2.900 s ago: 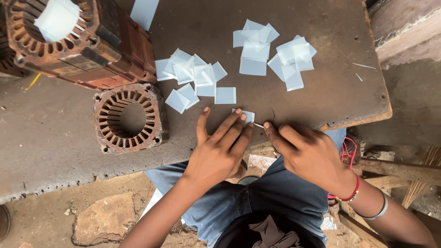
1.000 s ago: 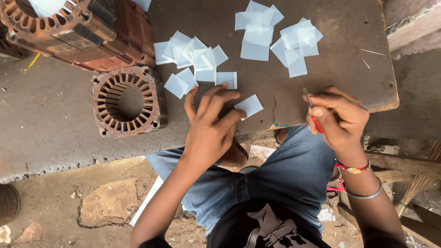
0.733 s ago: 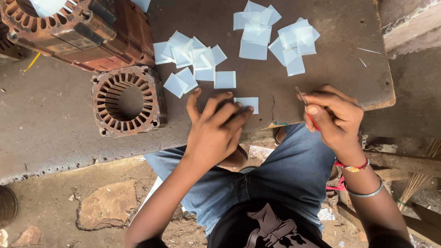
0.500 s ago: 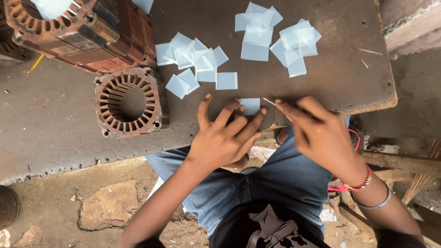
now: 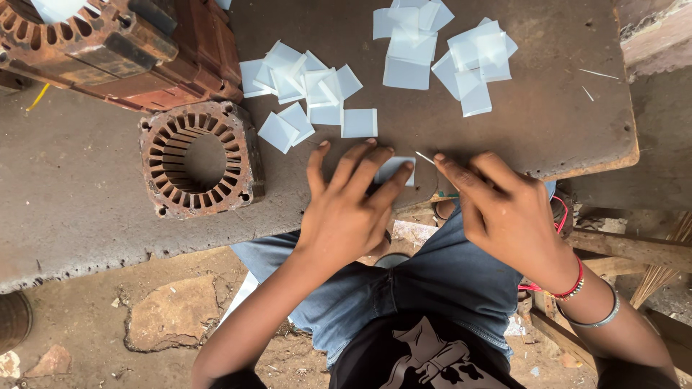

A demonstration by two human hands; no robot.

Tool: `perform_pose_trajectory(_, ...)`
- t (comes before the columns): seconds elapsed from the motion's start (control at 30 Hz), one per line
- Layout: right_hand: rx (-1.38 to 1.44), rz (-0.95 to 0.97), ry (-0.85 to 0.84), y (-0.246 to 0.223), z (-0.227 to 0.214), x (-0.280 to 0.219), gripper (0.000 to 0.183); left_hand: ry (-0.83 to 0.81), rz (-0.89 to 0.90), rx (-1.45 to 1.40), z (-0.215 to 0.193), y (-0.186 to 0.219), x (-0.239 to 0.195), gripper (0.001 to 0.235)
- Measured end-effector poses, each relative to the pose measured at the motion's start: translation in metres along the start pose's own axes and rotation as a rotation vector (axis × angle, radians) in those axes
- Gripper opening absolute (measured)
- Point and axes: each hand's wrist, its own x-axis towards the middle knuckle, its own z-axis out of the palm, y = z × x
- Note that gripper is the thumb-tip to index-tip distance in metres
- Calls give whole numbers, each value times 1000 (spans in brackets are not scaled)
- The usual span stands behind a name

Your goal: The person prepares thin white rectangular insulating strips on a workbench. They fold individual strips and use a small red-handled screwdriver to insert them into the slots of an electric motor stator core.

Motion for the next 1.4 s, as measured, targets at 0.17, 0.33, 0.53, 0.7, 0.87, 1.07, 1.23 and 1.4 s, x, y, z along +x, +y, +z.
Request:
perform_pose_trajectory(0.17,8,-16,-5,0,-1,0,53,33,93,8,0,-1,-5,42)
perform_pose_trajectory(0.33,-61,-92,-20,2,-1,-3,60,61,282,88,-1,-4,-8,49)
perform_pose_trajectory(0.53,-218,-299,-111,4,-2,-1,58,-35,104,-138,-5,-8,-10,43)
perform_pose_trajectory(0.7,-364,-253,-117,-3,1,-1,53,-13,136,-137,-7,-10,-12,38)
perform_pose_trajectory(0.87,-509,-496,-154,15,0,1,44,-26,140,-62,-8,-4,-3,47)
perform_pose_trajectory(1.07,-360,-509,-207,24,-4,3,53,-19,76,-146,-13,-4,2,35)
perform_pose_trajectory(1.23,-202,-270,-79,10,-1,-5,65,63,-63,-130,-3,4,6,40)
perform_pose_trajectory(1.4,-316,-262,-130,2,3,-5,51,117,-62,-65,4,11,8,39)
